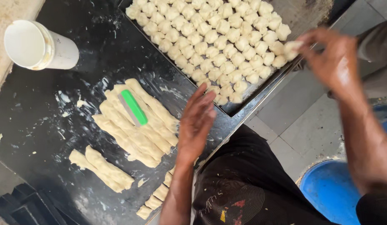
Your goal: The person flattens dough on a work surface, cuts it into strips and squares using a scraper, and rolls the pieces into small balls with their hands before placing them on a tray.
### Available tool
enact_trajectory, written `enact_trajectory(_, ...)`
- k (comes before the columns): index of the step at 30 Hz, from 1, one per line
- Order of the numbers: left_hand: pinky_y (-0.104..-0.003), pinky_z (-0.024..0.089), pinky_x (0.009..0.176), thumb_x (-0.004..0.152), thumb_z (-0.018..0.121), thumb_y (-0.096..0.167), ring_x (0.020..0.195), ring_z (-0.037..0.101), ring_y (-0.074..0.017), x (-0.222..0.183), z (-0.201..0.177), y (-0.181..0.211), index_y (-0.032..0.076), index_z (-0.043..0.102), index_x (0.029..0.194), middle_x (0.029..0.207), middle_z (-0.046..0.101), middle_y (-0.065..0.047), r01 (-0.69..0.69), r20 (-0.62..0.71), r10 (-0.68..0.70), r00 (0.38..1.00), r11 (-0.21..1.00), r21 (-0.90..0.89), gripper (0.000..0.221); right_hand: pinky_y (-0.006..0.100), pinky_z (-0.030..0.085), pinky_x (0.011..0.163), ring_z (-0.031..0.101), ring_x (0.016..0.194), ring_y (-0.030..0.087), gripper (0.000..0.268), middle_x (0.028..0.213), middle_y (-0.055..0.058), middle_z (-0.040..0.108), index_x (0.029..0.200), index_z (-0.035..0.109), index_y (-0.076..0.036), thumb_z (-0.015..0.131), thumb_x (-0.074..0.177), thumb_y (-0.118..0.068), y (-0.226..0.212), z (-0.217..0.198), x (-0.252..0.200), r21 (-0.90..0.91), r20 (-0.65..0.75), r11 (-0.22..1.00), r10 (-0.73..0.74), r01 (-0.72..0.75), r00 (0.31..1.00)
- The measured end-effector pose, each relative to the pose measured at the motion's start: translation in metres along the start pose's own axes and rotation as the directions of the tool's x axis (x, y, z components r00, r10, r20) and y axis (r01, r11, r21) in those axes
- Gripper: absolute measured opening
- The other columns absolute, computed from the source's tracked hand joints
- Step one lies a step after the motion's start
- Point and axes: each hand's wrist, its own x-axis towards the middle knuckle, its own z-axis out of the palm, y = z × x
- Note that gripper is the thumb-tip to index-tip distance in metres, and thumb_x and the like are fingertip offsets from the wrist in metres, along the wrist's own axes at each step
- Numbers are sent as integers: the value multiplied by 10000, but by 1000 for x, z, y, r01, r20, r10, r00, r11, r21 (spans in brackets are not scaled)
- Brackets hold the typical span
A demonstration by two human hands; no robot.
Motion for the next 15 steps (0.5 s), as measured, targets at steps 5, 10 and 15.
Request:
enact_trajectory(5,-367,555,1070,1049,593,71,1226,678,-240,-33,-45,-12,1,669,1297,1446,615,-119,23,-248,-9,969,998,52,268,403,569,808,703,840,233,208,1018,182,754,1177,764,5,719,1121,-190,72,12,24,-208,105,971,138,-114,985)
enact_trajectory(10,-318,557,941,978,667,56,1143,708,-208,-104,-97,-15,38,728,1186,1269,727,-85,234,-570,60,820,873,428,217,456,561,869,687,973,269,200,1117,149,722,1193,753,-24,685,1073,-169,83,44,12,-338,197,941,67,4,978)
enact_trajectory(15,-394,546,1005,820,846,135,1181,682,-294,-174,-110,-51,95,743,1172,1239,703,-92,128,-317,249,915,566,815,368,509,553,930,672,1106,304,225,1217,116,690,1209,741,-53,652,1026,-149,15,94,-52,-475,333,726,-375,498,865)
